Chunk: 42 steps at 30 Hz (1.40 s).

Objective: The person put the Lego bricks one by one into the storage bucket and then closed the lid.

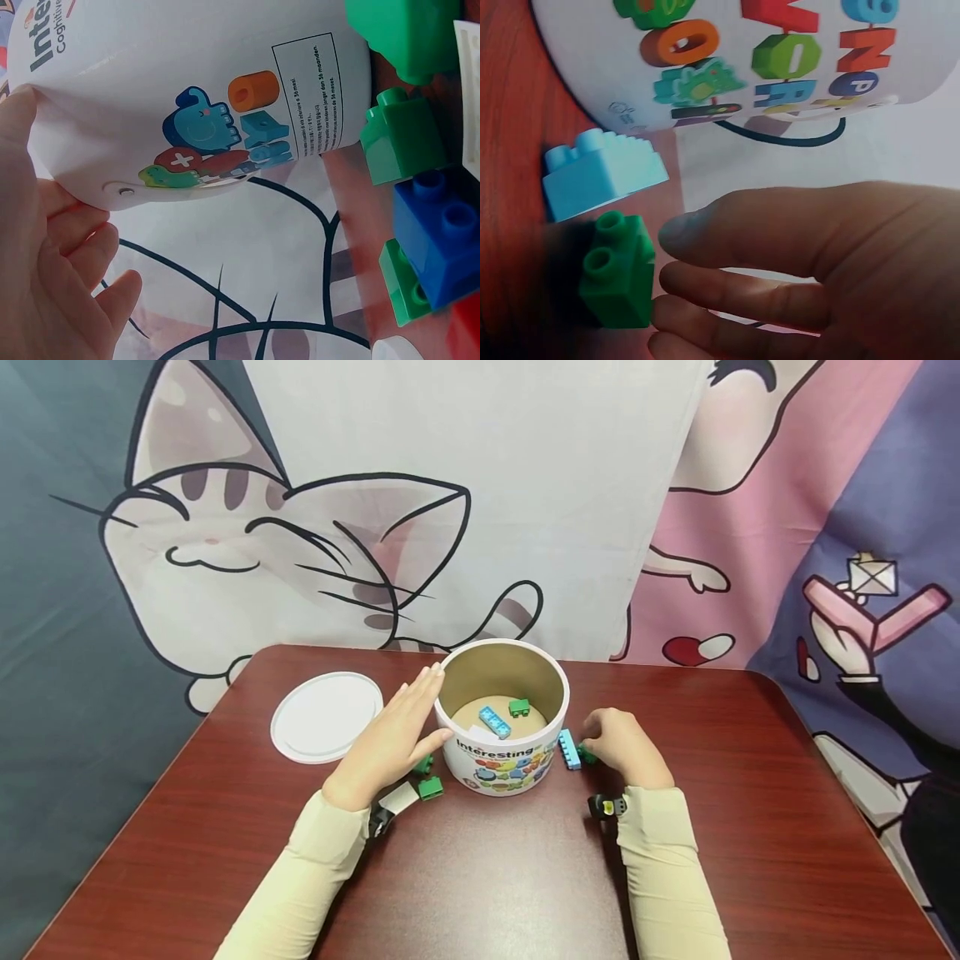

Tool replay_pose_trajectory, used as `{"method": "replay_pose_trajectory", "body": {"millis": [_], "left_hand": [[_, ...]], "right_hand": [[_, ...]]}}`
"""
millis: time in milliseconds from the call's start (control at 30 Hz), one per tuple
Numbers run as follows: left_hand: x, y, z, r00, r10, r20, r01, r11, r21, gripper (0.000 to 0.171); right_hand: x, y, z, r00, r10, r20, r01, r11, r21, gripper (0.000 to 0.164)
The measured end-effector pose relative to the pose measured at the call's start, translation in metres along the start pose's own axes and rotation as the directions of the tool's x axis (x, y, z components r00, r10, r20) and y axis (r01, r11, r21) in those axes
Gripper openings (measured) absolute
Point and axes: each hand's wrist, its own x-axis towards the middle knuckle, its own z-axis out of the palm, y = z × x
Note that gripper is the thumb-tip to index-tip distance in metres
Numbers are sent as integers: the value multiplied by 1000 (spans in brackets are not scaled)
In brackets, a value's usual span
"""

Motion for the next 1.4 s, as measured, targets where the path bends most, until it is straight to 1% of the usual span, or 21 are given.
{"method": "replay_pose_trajectory", "body": {"millis": [100, 300, 433, 700, 900, 1000, 1100, 1200, 1267, 1333, 1400], "left_hand": [[-1, 0, -1, 1000, -4, 1, 4, 1000, -10, 78], [-3, 1, -3, 1000, -24, 14, 24, 999, -31, 78], [-3, 1, -4, 1000, -22, 13, 22, 999, -34, 78], [-2, 1, -3, 1000, -17, 8, 17, 999, -34, 78], [-1, 2, -3, 1000, -18, 13, 18, 999, -42, 77], [-1, 2, -3, 1000, -15, 12, 16, 999, -39, 77], [-1, 2, -3, 1000, -10, 8, 10, 999, -34, 78], [-1, 3, -4, 1000, -6, 5, 6, 999, -32, 78], [0, 3, -4, 1000, -5, 5, 5, 999, -34, 78], [0, 3, -4, 1000, -4, 4, 5, 999, -36, 78], [0, 3, -4, 1000, -3, 4, 3, 999, -39, 78]], "right_hand": [[1, 1, 2, 1000, 5, 8, -5, 1000, -2, 19], [1, 2, 5, 1000, -22, 16, 22, 999, -24, 12], [2, 2, 6, 1000, -20, 19, 20, 999, -25, 10], [4, 3, 7, 1000, 11, 11, -10, 999, -34, 10], [4, 6, 8, 1000, 0, 3, 0, 999, -37, 11], [4, 6, 8, 1000, -4, -8, 4, 999, -41, 9], [4, 5, 6, 999, -8, -45, 6, 999, -41, 8], [2, 3, 3, 996, -13, -88, 10, 999, -37, 11], [1, 1, 1, 995, -19, -98, 15, 999, -39, 12], [0, 0, 0, 996, -24, -80, 21, 999, -42, 12], [-1, -1, -1, 999, -26, -37, 24, 999, -46, 12]]}}
